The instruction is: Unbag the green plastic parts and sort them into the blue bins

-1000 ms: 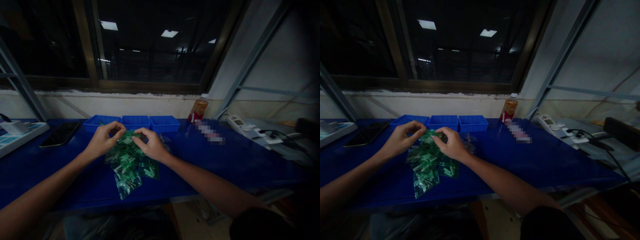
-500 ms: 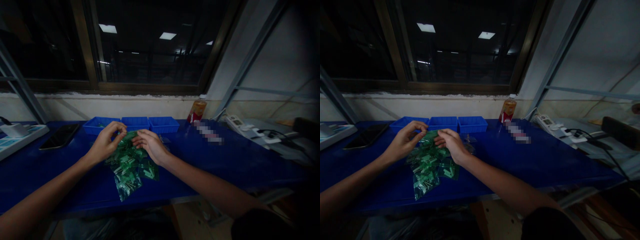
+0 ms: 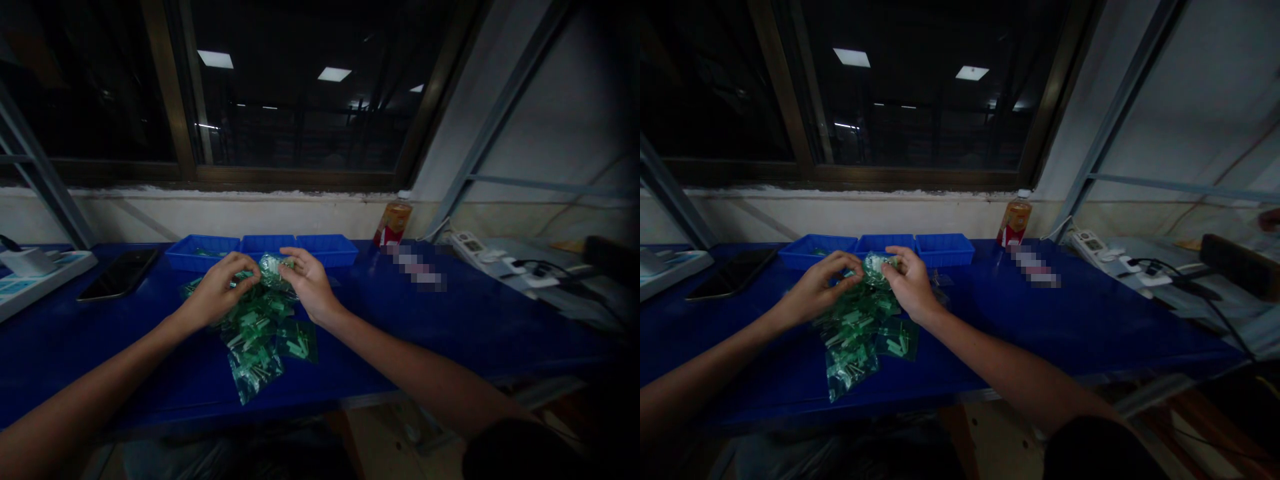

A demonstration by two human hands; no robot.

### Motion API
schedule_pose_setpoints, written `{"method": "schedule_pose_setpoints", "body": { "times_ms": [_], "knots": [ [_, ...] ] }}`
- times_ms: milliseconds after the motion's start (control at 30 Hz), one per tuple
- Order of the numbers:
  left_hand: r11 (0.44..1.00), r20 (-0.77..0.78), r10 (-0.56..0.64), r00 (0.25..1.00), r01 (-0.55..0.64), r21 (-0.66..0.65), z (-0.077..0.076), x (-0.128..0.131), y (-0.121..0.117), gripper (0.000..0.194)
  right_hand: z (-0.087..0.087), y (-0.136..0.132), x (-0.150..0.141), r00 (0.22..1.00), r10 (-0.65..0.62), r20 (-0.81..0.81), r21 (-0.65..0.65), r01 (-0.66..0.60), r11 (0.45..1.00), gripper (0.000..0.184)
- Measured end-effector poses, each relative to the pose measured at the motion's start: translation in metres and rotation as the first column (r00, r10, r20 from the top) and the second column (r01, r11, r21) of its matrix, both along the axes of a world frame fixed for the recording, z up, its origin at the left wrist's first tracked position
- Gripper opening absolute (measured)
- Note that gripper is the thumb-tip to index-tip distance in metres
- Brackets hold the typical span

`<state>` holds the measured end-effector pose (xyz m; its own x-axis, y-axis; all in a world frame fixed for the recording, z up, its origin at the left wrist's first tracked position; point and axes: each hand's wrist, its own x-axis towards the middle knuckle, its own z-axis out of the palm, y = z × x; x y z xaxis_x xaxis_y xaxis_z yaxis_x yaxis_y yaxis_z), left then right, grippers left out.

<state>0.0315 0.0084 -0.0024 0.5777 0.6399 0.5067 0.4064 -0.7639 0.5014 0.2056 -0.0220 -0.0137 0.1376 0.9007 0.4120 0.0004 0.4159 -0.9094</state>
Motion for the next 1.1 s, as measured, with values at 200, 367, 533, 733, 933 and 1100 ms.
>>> {"method": "schedule_pose_setpoints", "body": {
  "times_ms": [200,367,533,733,933,1100],
  "knots": [
    [0.917,0.197,0.006,0.98,0.073,-0.393,-0.001,0.001,0.001,0.028,0.004,-0.013,0.002,0.872,-0.171,0.458,0.419,-0.042,0.907,0.014],
    [0.86,0.2,-0.012,0.98,0.112,-0.497,0.006,0.002,-0.002,0.021,0.006,-0.022,0.001,0.723,-0.232,0.65,0.512,-0.191,0.837,0.023],
    [0.806,0.282,0.116,0.952,0.076,-0.588,0.008,0.0,0.0,0.026,0.002,-0.015,0.002,0.659,-0.277,0.699,0.493,-0.163,0.855,0.026],
    [0.766,0.39,0.149,0.908,0.143,-0.626,0.005,-0.002,0.004,0.022,-0.001,-0.013,0.003,0.65,-0.29,0.702,0.479,-0.129,0.868,0.026],
    [0.799,0.415,0.149,0.898,0.138,-0.585,0.001,-0.003,0.008,0.021,-0.004,-0.014,0.001,0.681,-0.284,0.674,0.457,-0.083,0.886,0.025],
    [0.867,0.45,0.192,0.872,0.064,-0.494,0.005,-0.004,0.008,0.02,-0.006,-0.006,0.002,0.748,-0.27,0.607,0.356,0.048,0.933,0.017]
  ]
}}
